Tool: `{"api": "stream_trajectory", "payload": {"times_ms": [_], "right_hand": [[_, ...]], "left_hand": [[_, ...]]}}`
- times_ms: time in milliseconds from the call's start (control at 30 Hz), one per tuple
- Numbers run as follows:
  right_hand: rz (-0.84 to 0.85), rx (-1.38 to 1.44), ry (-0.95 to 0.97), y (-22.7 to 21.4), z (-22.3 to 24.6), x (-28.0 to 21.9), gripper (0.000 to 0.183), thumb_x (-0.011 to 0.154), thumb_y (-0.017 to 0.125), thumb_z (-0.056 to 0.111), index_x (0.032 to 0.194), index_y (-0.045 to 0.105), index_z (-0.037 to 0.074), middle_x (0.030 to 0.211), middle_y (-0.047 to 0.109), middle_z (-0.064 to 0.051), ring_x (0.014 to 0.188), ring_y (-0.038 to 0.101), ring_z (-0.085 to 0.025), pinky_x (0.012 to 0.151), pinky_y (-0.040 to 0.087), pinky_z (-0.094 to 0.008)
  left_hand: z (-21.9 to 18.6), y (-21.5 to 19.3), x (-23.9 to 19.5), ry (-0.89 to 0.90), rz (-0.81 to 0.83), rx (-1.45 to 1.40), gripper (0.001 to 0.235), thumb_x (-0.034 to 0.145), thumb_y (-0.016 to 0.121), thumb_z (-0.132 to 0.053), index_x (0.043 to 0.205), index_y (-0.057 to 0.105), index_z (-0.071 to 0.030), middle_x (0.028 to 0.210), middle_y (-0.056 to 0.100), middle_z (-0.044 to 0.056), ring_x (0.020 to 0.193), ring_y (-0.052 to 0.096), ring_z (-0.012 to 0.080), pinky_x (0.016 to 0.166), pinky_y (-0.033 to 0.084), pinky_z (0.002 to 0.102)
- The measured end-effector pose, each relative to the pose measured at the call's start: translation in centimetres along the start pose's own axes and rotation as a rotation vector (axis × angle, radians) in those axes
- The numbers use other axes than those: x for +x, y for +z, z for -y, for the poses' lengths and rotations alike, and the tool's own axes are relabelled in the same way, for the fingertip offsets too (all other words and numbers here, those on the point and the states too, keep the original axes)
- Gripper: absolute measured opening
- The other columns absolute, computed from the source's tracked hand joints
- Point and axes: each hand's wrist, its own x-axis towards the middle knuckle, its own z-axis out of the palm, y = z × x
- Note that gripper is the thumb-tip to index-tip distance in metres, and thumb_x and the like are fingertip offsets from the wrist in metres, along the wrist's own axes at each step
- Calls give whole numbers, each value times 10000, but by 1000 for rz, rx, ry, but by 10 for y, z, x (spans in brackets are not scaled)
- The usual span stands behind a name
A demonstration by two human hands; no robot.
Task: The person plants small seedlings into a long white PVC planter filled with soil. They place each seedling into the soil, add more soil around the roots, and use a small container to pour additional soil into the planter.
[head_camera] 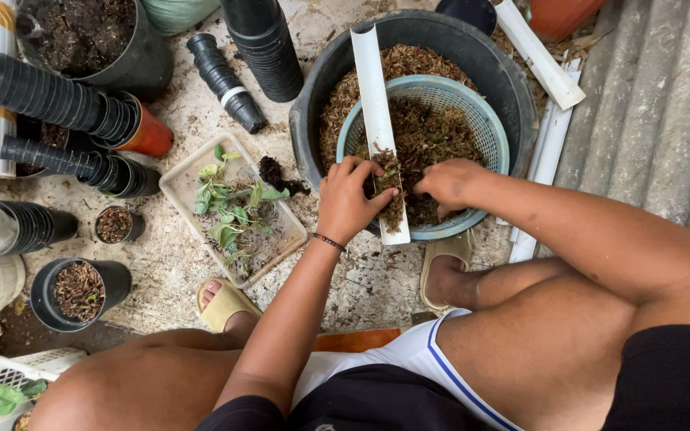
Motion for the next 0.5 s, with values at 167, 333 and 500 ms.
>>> {"api": "stream_trajectory", "payload": {"times_ms": [167,333,500], "right_hand": [[-89,197,-26,-3,-26,4,416,853,796,300,1255,720,224,1168,743,-76,1125,696,-285,1006,542,-441],[-243,612,43,-35,-43,-14,338,901,748,341,1205,752,193,1112,775,-58,976,743,-242,901,566,-417],[-468,1035,1,-51,-26,-12,426,870,759,298,1275,691,185,1035,772,-71,816,768,-234,752,598,-387]], "left_hand": [[0,-1,0,125,-144,-91,639,742,881,-419,1258,629,-142,1295,577,100,1248,516,346,1052,433,494],[1,-1,0,166,-200,-27,616,727,906,-422,1234,670,-163,1290,572,110,1266,483,366,1044,417,505],[2,-2,-1,164,-182,-52,693,734,898,-424,1309,639,-137,1300,580,115,1273,493,356,1048,423,496]]}}
